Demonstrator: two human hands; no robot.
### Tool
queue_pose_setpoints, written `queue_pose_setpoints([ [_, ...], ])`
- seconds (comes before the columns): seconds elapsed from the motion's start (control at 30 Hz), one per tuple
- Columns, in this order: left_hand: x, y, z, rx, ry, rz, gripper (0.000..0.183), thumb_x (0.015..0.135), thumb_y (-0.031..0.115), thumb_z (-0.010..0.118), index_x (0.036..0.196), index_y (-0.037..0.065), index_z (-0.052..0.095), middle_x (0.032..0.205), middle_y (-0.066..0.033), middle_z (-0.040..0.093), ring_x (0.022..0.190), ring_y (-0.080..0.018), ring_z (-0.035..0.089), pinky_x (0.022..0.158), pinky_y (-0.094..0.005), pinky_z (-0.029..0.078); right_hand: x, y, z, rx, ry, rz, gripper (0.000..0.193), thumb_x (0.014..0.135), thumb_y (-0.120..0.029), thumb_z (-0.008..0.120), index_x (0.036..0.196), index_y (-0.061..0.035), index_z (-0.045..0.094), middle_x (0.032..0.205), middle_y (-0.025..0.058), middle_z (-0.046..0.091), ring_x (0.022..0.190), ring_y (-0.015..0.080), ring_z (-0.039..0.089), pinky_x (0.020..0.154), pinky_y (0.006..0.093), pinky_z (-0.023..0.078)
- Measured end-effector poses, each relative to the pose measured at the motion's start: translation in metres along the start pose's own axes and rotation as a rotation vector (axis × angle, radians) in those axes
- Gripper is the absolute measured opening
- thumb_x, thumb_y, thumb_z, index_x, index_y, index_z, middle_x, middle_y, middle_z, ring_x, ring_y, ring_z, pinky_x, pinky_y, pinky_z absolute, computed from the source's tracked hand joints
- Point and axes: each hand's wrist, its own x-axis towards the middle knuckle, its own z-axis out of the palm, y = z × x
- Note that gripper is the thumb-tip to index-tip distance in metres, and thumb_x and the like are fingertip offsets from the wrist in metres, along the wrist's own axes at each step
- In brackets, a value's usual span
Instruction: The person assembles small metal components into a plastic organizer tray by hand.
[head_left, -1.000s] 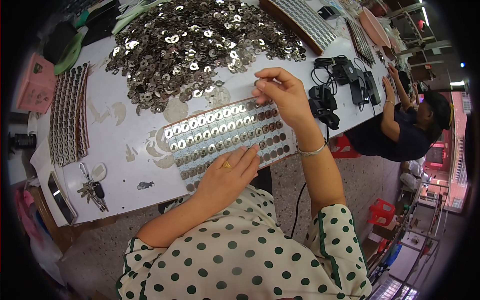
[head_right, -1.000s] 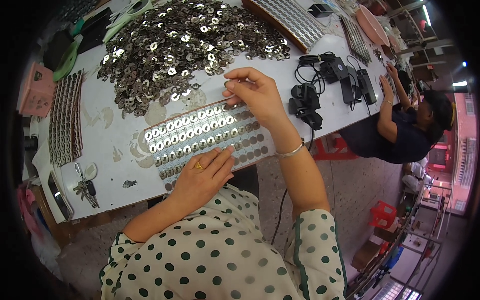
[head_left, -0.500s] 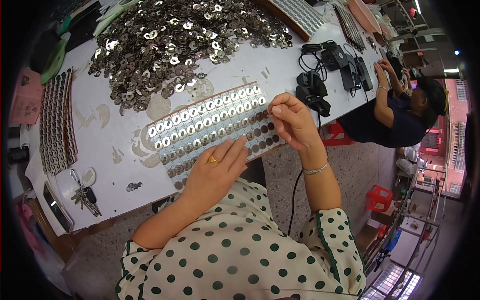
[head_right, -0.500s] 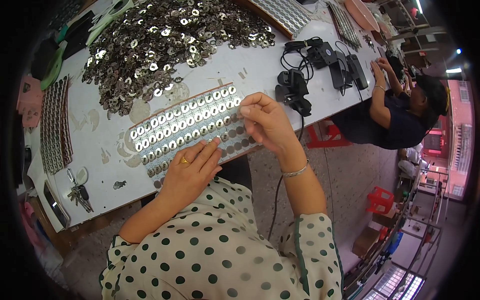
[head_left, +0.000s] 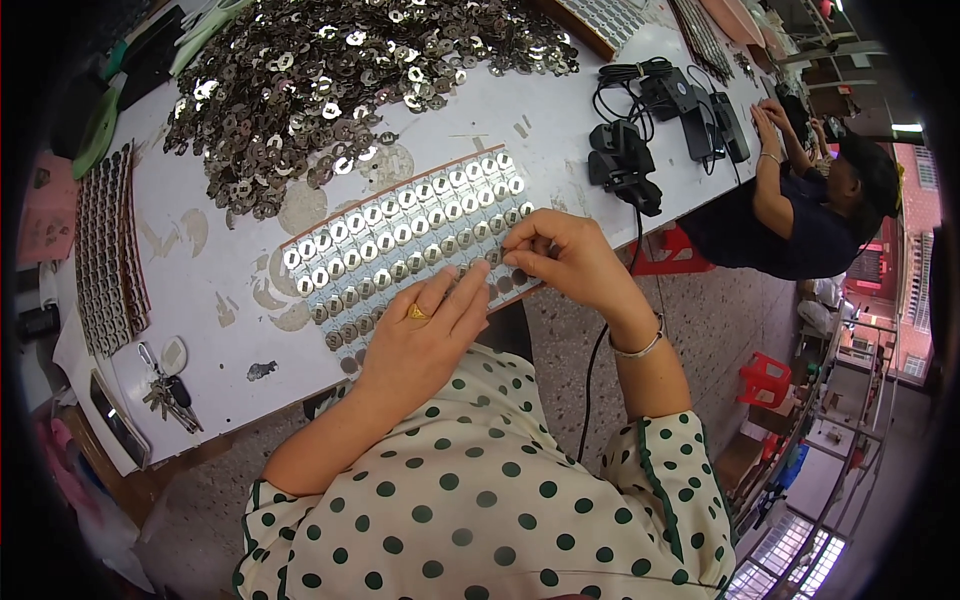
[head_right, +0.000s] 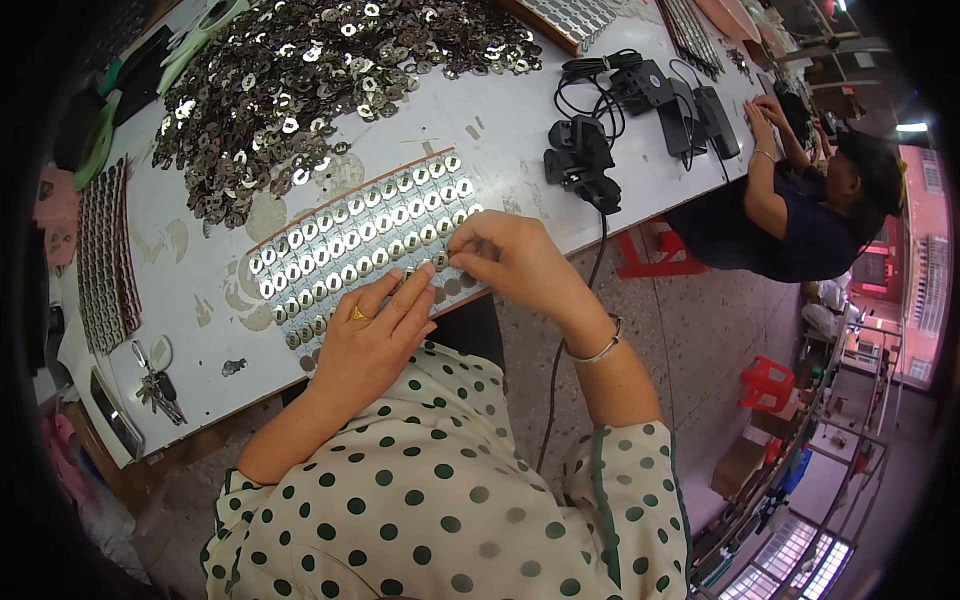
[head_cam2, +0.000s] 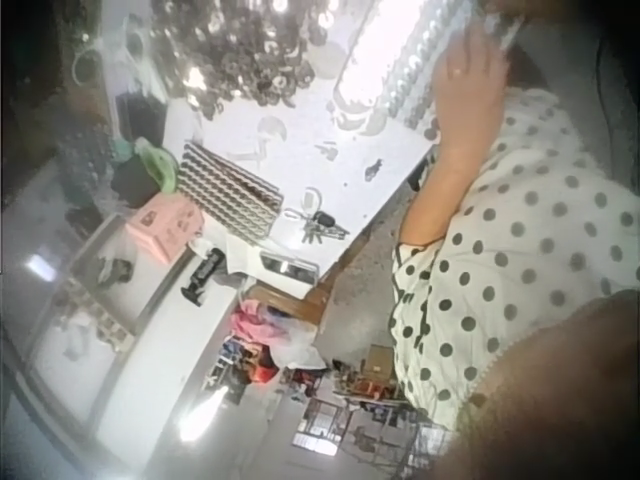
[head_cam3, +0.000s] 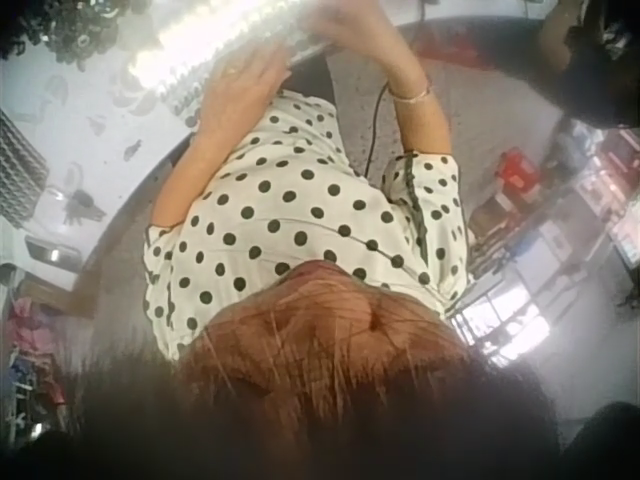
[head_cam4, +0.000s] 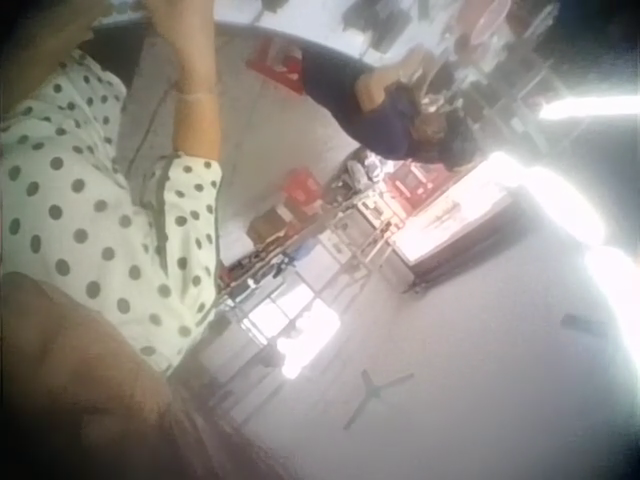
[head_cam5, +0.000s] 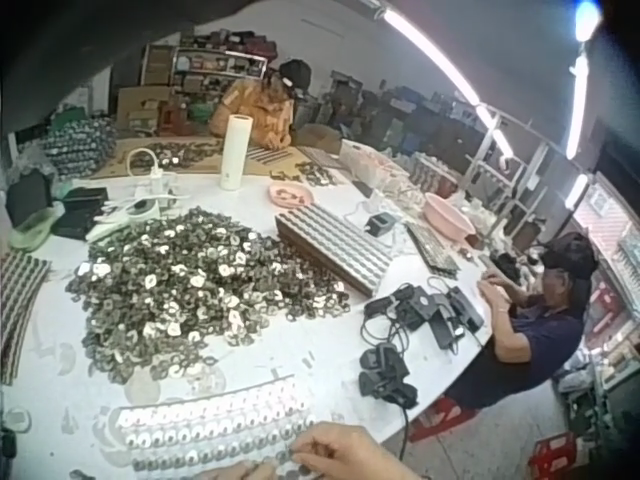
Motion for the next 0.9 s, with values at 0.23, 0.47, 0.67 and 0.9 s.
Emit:
queue_pose_setpoints([
  [0.23, 0.001, 0.001, 0.000, 0.008, -0.004, -0.010, 0.036, 0.089, 0.026, 0.074, 0.120, 0.008, 0.068, 0.146, -0.0025, 0.058, 0.124, -0.0233, 0.057, 0.099, -0.0365, 0.045, -0.006, 0.010, 0.005, -0.022, 0.111, 0.003, 0.022, 0.082, -0.005, 0.082, 0.099, -0.0041, 0.069, 0.076, 0.0004, 0.060, 0.062, 0.0074, 0.054, 0.057, 0.0237, 0.046],
  [0.47, -0.001, -0.001, 0.000, 0.012, -0.003, -0.016, 0.035, 0.090, 0.027, 0.074, 0.120, 0.008, 0.068, 0.147, -0.0029, 0.057, 0.124, -0.0229, 0.057, 0.100, -0.0361, 0.044, 0.013, -0.010, -0.021, -0.181, -0.119, -0.120, 0.023, 0.084, -0.006, 0.080, 0.104, -0.0023, 0.069, 0.080, 0.0036, 0.065, 0.066, 0.0094, 0.059, 0.059, 0.0253, 0.049],
  [0.67, -0.001, -0.001, 0.001, 0.016, 0.008, -0.007, 0.036, 0.091, 0.027, 0.074, 0.120, 0.008, 0.067, 0.148, -0.0032, 0.056, 0.124, -0.0228, 0.057, 0.099, -0.0363, 0.045, 0.109, -0.018, -0.019, -0.300, 0.308, -0.277, 0.020, 0.089, -0.009, 0.070, 0.108, -0.0051, 0.071, 0.095, 0.0124, 0.069, 0.080, 0.0274, 0.068, 0.073, 0.0370, 0.055],
  [0.9, 0.001, 0.000, 0.000, -0.006, 0.013, 0.004, 0.036, 0.091, 0.028, 0.074, 0.121, 0.008, 0.067, 0.148, -0.0036, 0.056, 0.124, -0.0225, 0.056, 0.099, -0.0356, 0.045, 0.168, 0.011, -0.015, -0.551, 0.456, -0.479, 0.024, 0.090, -0.010, 0.068, 0.113, -0.0138, 0.073, 0.108, 0.0071, 0.070, 0.100, 0.0310, 0.062, 0.085, 0.0425, 0.054],
])
